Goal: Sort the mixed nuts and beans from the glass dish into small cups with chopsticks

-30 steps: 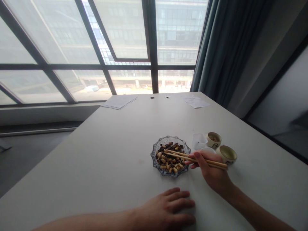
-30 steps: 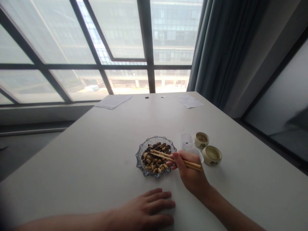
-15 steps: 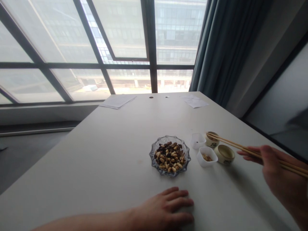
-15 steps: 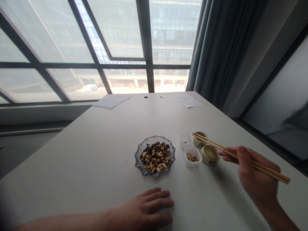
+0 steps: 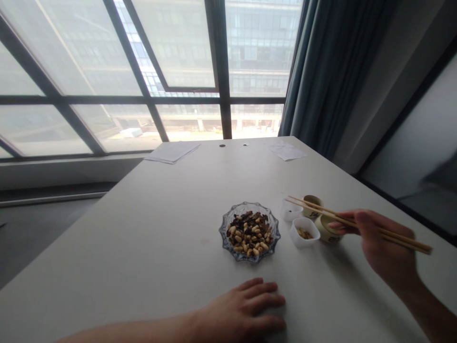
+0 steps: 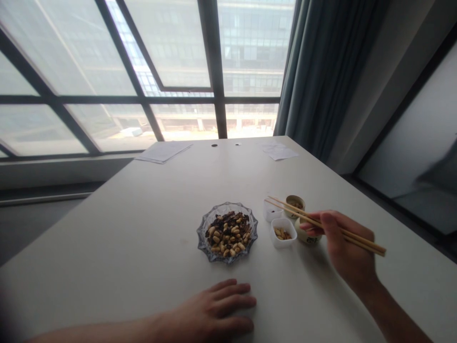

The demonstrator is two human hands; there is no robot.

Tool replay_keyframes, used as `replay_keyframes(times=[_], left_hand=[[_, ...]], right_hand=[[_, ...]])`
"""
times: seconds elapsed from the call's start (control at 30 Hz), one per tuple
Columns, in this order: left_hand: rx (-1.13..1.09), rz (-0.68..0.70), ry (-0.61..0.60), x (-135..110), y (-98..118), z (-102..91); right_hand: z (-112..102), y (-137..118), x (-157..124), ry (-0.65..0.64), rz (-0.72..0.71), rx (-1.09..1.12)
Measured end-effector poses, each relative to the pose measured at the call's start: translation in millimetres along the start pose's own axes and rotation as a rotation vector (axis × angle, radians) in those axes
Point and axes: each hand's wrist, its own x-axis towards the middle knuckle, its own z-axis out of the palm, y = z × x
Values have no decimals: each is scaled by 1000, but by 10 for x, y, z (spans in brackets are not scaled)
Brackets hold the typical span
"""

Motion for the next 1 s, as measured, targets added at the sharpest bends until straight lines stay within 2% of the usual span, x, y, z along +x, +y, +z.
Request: replay_keyframes(times=[0.13,0.23,0.37,0.5,0.63,0.77,0.87,1.0], left_hand=[[9,1,1,-3,-3,22],[20,5,17,-8,-6,37],[59,23,27,-7,-15,42],[84,43,36,7,-21,32],[87,60,47,14,-26,22],[78,55,52,16,-25,14],[77,48,40,17,-18,5],[37,24,19,14,-3,2]], right_hand=[[466,-98,-120,-325,36,162],[802,-138,-161,-481,13,197],[1071,-105,-143,-574,27,206],[1160,-66,-136,-585,104,192],[1182,-77,-166,-499,172,193],[1083,-121,-176,-404,150,208],[833,-170,-146,-298,121,179],[311,-181,-52,-45,78,22]])
